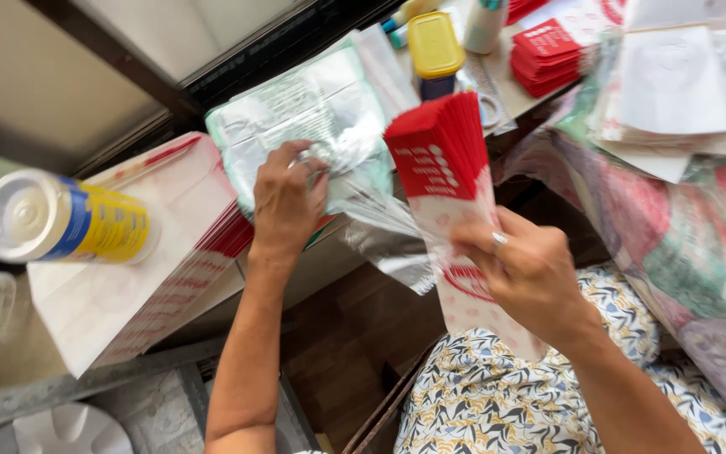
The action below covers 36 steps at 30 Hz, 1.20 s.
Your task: Folding and stacking printed paper bags at a workstation.
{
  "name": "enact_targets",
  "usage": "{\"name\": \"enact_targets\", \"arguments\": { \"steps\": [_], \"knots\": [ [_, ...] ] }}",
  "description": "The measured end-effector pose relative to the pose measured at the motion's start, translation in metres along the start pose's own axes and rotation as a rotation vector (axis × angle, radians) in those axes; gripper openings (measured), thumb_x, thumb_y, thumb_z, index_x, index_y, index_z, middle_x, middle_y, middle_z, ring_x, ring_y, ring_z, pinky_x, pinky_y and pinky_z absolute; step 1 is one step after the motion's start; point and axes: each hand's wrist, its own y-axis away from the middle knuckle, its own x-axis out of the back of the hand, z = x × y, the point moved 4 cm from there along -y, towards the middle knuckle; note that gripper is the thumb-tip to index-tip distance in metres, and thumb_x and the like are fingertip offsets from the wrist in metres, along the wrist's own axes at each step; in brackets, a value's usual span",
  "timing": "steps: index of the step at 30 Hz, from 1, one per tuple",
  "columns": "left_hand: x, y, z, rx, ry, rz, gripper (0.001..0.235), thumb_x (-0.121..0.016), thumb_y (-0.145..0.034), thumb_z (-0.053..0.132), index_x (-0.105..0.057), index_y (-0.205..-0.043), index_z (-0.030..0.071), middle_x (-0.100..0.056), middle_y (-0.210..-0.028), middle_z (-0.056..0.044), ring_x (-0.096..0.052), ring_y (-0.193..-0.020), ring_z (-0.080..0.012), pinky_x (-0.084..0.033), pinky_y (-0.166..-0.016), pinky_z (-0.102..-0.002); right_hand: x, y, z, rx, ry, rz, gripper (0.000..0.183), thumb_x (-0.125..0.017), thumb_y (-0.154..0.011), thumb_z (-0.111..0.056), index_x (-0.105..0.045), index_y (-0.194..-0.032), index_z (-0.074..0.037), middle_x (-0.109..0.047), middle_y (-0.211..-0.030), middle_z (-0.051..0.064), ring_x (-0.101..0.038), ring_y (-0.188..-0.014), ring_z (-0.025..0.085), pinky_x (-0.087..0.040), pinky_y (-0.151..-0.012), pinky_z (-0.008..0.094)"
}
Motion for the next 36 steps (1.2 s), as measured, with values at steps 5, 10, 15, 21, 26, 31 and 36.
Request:
{"name": "enact_targets", "arguments": {
  "steps": [5,10,15,21,26,31,36],
  "knots": [
    [0.039,-0.006,0.067,-0.184,-0.117,0.097,0.022,-0.075,-0.078,-0.015,-0.078,-0.094,-0.001,-0.061,-0.135,-0.025,-0.055,-0.127,-0.0446,-0.049,-0.108,-0.057,0.099,0.082,0.022,-0.146,-0.067,0.059,0.009,-0.072,-0.091,-0.003,-0.072,-0.097,-0.009,-0.072,-0.095,0.004,-0.069,-0.082,0.013,-0.052,-0.077,0.024],
    [0.072,-0.013,0.2,-0.391,0.604,0.156,0.039,-0.067,-0.094,0.042,-0.07,-0.112,0.008,-0.071,-0.111,-0.015,-0.07,-0.102,-0.0318,-0.054,-0.096,-0.046,0.184,0.216,0.067,-0.753,-0.253,0.499,0.02,-0.072,-0.087,0.002,-0.067,-0.105,-0.006,-0.072,-0.11,0.009,-0.068,-0.102,0.016,-0.057,-0.093,0.023],
    [-0.029,-0.01,0.305,-0.795,0.819,-0.645,0.102,-0.076,-0.067,0.069,-0.047,-0.143,0.008,-0.065,-0.135,-0.018,-0.065,-0.123,-0.0381,-0.047,-0.105,-0.05,0.24,0.293,0.059,-0.877,-0.244,0.816,0.014,-0.073,-0.092,-0.015,-0.067,-0.104,-0.015,-0.069,-0.107,0.001,-0.066,-0.097,0.012,-0.056,-0.082,0.022],
    [-0.122,0.047,0.4,-0.92,1.096,-1.436,0.059,-0.069,-0.088,0.041,-0.061,-0.126,-0.002,-0.073,-0.106,-0.014,-0.069,-0.079,-0.026,-0.053,-0.065,-0.036,0.271,0.379,0.051,-0.933,-0.009,0.96,0.015,-0.073,-0.093,-0.007,-0.066,-0.104,-0.013,-0.065,-0.112,-0.001,-0.062,-0.112,0.011,-0.051,-0.101,0.022],
    [-0.168,0.036,0.418,-0.232,1.675,-1.649,0.039,-0.072,-0.09,-0.005,-0.058,-0.126,-0.005,-0.07,-0.117,-0.015,-0.075,-0.099,-0.0262,-0.067,-0.082,-0.031,0.277,0.422,0.053,-0.955,-0.018,1.172,0.023,-0.079,-0.091,-0.015,-0.068,-0.111,-0.016,-0.069,-0.109,-0.002,-0.065,-0.105,0.006,-0.056,-0.1,0.018],
    [-0.237,0.043,0.4,0.328,1.465,-1.353,0.006,-0.077,-0.086,0.004,-0.073,-0.09,0.002,-0.074,-0.086,-0.009,-0.069,-0.077,-0.017,-0.056,-0.076,-0.028,0.264,0.419,0.071,-1.03,0.0,1.08,0.044,-0.073,-0.094,0.001,-0.065,-0.136,-0.01,-0.065,-0.132,0.004,-0.06,-0.112,0.008,-0.054,-0.096,0.022],
    [-0.216,0.039,0.399,0.499,1.369,-1.403,0.021,-0.07,-0.095,0.021,-0.069,-0.087,0.001,-0.075,-0.098,-0.015,-0.073,-0.094,-0.0236,-0.069,-0.071,-0.041,0.247,0.452,0.071,-0.884,-0.062,1.105,0.082,-0.059,-0.096,0.019,-0.036,-0.165,-0.018,-0.047,-0.158,0.019,-0.051,-0.128,0.024,-0.048,-0.107,0.041]
  ]
}}
